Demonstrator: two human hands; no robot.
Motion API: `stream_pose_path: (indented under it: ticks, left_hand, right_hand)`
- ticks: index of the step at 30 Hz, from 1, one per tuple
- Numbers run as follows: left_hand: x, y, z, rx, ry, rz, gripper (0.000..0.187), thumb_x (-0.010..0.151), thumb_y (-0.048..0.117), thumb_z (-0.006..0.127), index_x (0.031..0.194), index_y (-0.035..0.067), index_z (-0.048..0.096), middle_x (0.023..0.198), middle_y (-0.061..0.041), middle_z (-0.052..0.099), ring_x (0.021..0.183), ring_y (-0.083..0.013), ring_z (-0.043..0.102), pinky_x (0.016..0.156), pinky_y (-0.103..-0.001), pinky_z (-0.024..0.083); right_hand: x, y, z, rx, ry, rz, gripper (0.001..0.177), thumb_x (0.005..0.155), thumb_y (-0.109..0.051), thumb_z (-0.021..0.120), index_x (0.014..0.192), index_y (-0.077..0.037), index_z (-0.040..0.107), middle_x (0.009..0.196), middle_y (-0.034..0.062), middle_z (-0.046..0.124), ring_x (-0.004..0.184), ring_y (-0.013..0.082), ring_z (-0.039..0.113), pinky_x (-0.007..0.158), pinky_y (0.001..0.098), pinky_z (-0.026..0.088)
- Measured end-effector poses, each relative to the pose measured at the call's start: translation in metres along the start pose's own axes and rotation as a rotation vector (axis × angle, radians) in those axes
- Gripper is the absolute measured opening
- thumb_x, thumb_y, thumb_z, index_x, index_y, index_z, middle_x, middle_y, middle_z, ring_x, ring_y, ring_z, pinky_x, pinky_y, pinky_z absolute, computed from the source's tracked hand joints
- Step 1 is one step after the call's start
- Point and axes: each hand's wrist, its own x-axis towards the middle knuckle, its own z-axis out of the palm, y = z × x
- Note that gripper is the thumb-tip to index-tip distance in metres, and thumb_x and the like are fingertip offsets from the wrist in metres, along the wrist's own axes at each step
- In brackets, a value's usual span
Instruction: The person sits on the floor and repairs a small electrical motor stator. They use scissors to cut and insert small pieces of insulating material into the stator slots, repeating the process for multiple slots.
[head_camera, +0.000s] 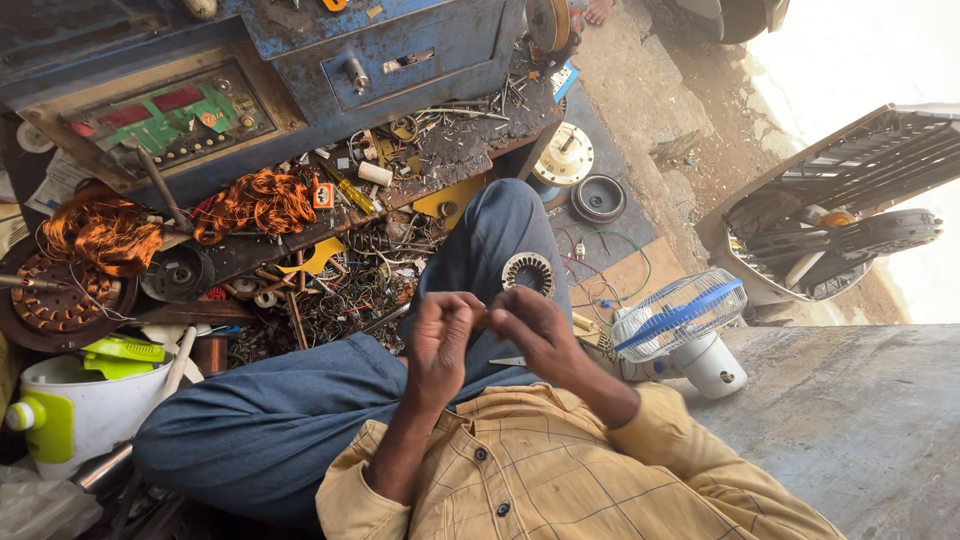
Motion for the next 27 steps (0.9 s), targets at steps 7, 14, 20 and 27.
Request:
stream_pose_path:
  ticks: [7, 14, 20, 27]
  left_hand:
    - [0.001, 0.010, -0.024, 0.018, 0.152, -0.122, 0.016, 0.095, 0.000, 0.069, 0.111, -0.001, 0.072, 0.090, -0.008, 0.075, 0.077, -0.0136, 0.073, 0.066, -0.028, 0.064]
    - [-0.005, 0.025, -0.005, 0.031, 0.124, -0.119, 0.017, 0.092, -0.003, 0.073, 0.109, -0.006, 0.072, 0.088, -0.011, 0.073, 0.075, -0.0140, 0.070, 0.067, -0.027, 0.060]
    - [-0.010, 0.023, -0.011, 0.003, 0.051, -0.113, 0.017, 0.098, -0.005, 0.072, 0.113, -0.005, 0.066, 0.092, -0.009, 0.070, 0.079, -0.0131, 0.070, 0.072, -0.027, 0.060]
    - [-0.008, 0.026, -0.009, 0.091, 0.084, -0.121, 0.027, 0.097, -0.008, 0.073, 0.118, -0.002, 0.056, 0.094, -0.009, 0.071, 0.079, -0.0101, 0.070, 0.070, -0.024, 0.062]
  right_hand:
    - [-0.039, 0.037, -0.050, -0.965, -0.336, -0.131, 0.017, 0.097, -0.020, 0.068, 0.110, -0.008, 0.070, 0.107, 0.0130, 0.067, 0.090, 0.0334, 0.068, 0.077, 0.0455, 0.056]
    - [-0.050, 0.051, -0.054, -0.961, -0.340, -0.316, 0.037, 0.093, -0.011, 0.065, 0.129, -0.006, 0.062, 0.126, 0.0148, 0.066, 0.094, 0.0342, 0.070, 0.076, 0.0437, 0.058]
    - [-0.041, 0.047, -0.053, -0.489, -0.338, 0.038, 0.051, 0.087, -0.008, 0.074, 0.136, -0.006, 0.058, 0.117, 0.0081, 0.072, 0.092, 0.0193, 0.077, 0.078, 0.0347, 0.062]
    - [-0.028, 0.035, -0.030, 0.491, -0.497, -0.007, 0.063, 0.090, -0.005, 0.085, 0.146, 0.002, 0.058, 0.130, 0.0072, 0.062, 0.115, 0.0178, 0.068, 0.108, 0.0361, 0.057]
